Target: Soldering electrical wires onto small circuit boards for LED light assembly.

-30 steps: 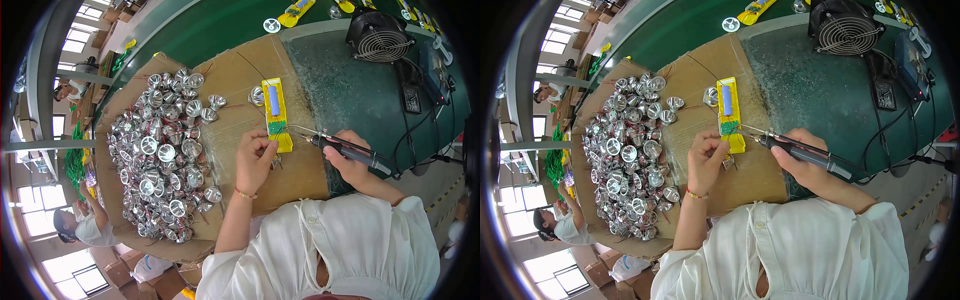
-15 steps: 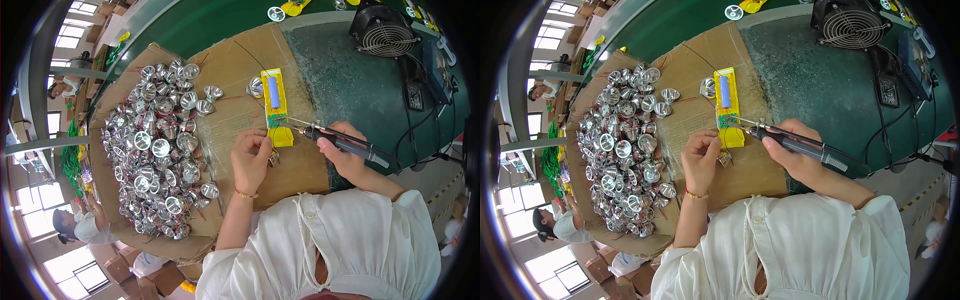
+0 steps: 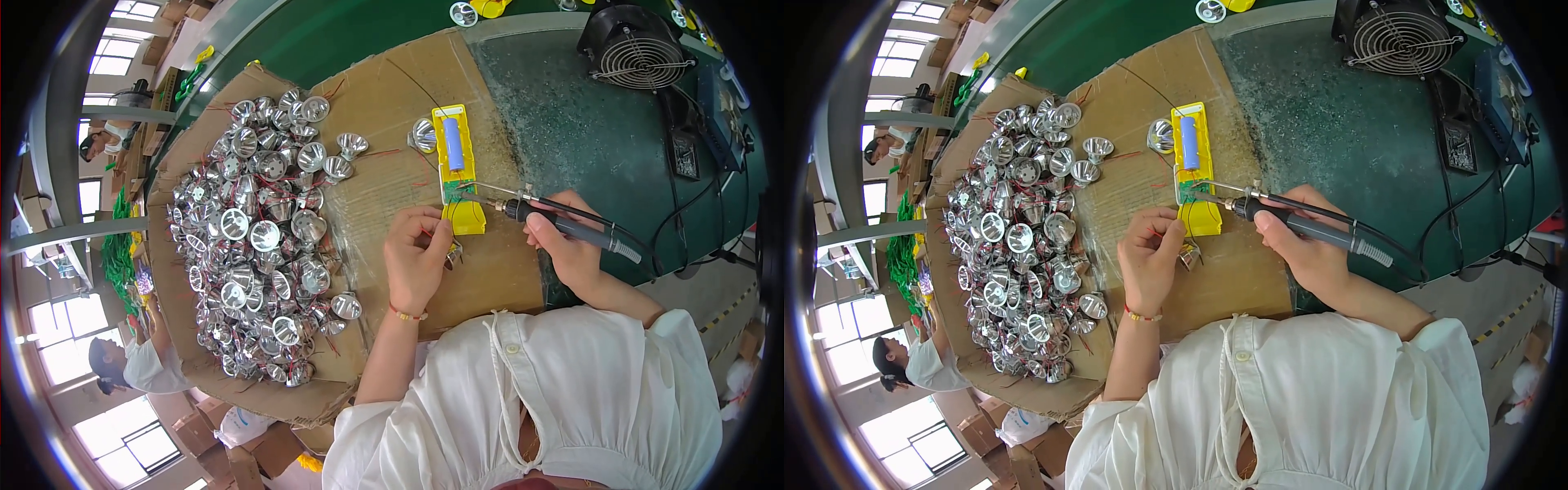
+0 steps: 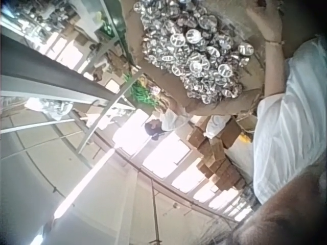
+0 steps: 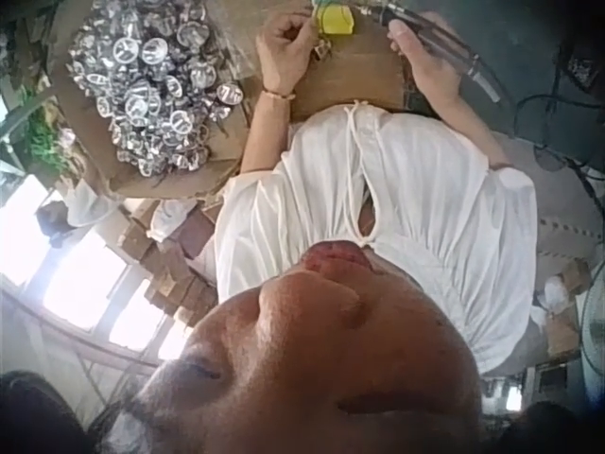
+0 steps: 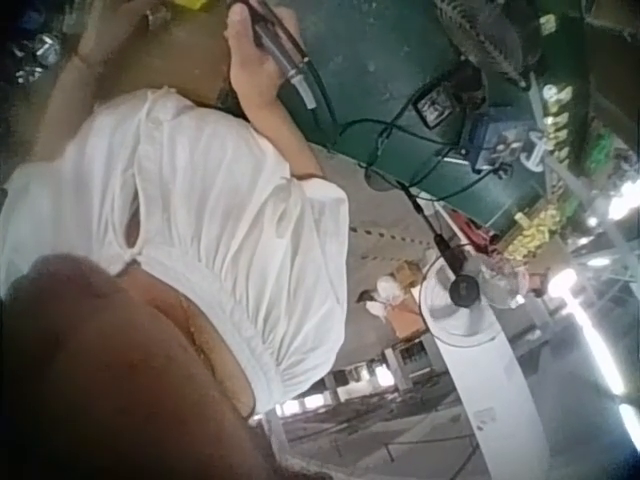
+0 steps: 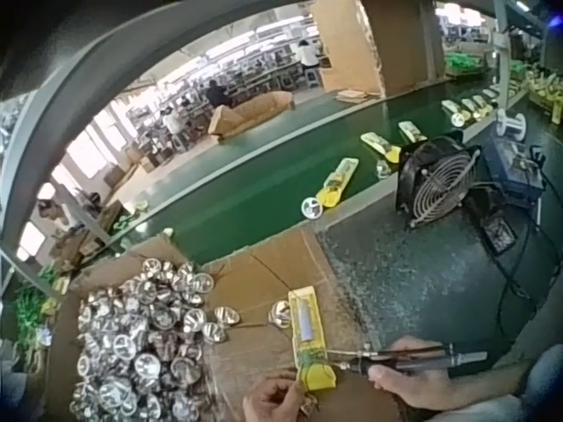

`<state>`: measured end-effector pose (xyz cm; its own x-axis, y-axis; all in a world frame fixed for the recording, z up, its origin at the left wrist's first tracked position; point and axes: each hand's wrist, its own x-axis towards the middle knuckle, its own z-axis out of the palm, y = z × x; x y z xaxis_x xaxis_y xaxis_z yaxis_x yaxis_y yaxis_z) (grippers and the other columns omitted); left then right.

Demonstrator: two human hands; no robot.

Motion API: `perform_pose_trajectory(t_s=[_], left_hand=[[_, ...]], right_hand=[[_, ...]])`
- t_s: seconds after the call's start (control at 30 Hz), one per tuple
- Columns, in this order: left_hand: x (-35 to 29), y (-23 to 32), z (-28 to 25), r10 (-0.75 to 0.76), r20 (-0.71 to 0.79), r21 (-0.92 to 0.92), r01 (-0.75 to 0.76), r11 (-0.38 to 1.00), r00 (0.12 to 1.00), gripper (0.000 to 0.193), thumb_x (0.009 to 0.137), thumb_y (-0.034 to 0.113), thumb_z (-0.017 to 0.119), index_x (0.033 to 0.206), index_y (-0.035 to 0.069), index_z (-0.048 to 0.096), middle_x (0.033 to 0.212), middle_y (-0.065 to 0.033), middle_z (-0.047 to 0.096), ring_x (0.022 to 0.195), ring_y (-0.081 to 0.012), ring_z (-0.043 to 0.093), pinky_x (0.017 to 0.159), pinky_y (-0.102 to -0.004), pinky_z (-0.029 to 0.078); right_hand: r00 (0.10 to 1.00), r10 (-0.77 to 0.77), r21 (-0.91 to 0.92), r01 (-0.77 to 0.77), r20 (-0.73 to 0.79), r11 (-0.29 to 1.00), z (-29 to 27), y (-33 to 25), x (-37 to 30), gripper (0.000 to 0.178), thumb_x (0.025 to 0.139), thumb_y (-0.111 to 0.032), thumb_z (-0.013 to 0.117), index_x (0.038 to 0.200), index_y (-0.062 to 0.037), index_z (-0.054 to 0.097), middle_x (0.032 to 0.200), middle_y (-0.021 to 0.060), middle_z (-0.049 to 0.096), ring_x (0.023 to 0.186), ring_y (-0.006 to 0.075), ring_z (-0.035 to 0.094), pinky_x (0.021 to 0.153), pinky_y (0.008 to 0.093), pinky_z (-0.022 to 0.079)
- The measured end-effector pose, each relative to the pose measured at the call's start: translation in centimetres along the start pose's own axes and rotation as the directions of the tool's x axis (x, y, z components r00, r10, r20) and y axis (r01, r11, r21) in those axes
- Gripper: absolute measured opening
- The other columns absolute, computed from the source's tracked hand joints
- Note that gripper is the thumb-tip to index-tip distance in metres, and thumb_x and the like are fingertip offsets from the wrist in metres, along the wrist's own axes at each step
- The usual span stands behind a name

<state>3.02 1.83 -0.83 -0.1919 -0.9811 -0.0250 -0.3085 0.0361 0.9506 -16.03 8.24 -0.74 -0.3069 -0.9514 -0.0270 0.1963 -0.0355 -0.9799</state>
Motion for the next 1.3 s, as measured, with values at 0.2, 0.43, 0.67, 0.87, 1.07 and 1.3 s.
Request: perform_pose_trajectory(t_s=[0.2,0.43,0.67,0.87,1.07,1.3], left_hand=[[0.1,0.0,0.0,0.002,0.005,-0.013,-0.002,1.000,1.000,0.009,0.079,0.004,0.062,0.075,-0.005,0.060,0.091,-0.0074,0.058,0.059,-0.0076,0.055,0.051,-0.0205,0.044],[0.0,0.0,-0.1,-0.022,0.010,-0.016,0.022,1.000,1.000,0.009,0.079,0.003,0.061,0.075,-0.005,0.060,0.091,-0.0077,0.058,0.059,-0.0071,0.054,0.050,-0.0202,0.043],[0.1,-0.3,-0.2,-0.029,0.023,0.063,0.027,0.998,0.999,0.006,0.078,0.003,0.063,0.076,-0.003,0.060,0.092,-0.0071,0.057,0.060,-0.0075,0.054,0.052,-0.0201,0.044],[-1.5,-0.8,-0.8,0.212,-0.135,-0.140,-0.231,0.963,0.968,0.017,0.075,0.004,0.067,0.090,0.001,0.062,0.102,-0.0092,0.057,0.088,-0.0153,0.056,0.075,-0.0255,0.047],[-1.6,-0.2,0.2,0.125,-0.045,0.012,-0.124,0.992,0.991,0.009,0.078,0.004,0.065,0.085,-0.002,0.064,0.100,-0.0076,0.055,0.085,-0.0142,0.055,0.069,-0.0249,0.046],[1.5,0.8,0.2,0.111,-0.022,0.146,-0.106,0.984,0.994,0.008,0.076,0.007,0.067,0.080,0.000,0.067,0.084,-0.0070,0.055,0.074,-0.0146,0.054,0.058,-0.0253,0.045]], right_hand=[[0.997,-0.069,-0.137,0.073,0.039,0.988,-0.4,0.4,0.2,0.016,0.080,-0.009,0.065,0.088,0.0008,0.055,0.069,0.0038,0.060,0.060,0.0061,0.055,0.053,0.0191,0.044],[0.993,-0.108,-0.126,0.103,-0.036,0.987,-0.8,0.0,-0.3,0.017,0.079,-0.010,0.065,0.088,0.0010,0.055,0.070,0.0055,0.062,0.060,0.0074,0.058,0.052,0.0201,0.045],[0.995,-0.095,-0.128,0.089,-0.043,0.988,-1.6,-0.3,-0.7,0.017,0.079,-0.008,0.064,0.090,0.0017,0.055,0.071,0.0060,0.061,0.060,0.0085,0.058,0.053,0.0211,0.047],[0.994,-0.103,-0.118,0.099,-0.027,0.988,-2.2,-0.5,-0.9,0.016,0.079,-0.007,0.064,0.089,0.0019,0.055,0.071,0.0056,0.061,0.061,0.0081,0.057,0.054,0.0209,0.046],[0.996,-0.094,-0.120,0.094,0.007,0.988,-1.9,-0.2,-0.8,0.015,0.079,-0.008,0.065,0.087,0.0013,0.056,0.070,0.0050,0.061,0.060,0.0067,0.055,0.051,0.0203,0.044],[0.986,-0.110,-0.252,0.140,0.128,0.958,-2.4,-0.7,-0.5,0.015,0.081,-0.006,0.061,0.089,0.0024,0.052,0.073,0.0086,0.060,0.060,0.0103,0.057,0.055,0.0225,0.047]])
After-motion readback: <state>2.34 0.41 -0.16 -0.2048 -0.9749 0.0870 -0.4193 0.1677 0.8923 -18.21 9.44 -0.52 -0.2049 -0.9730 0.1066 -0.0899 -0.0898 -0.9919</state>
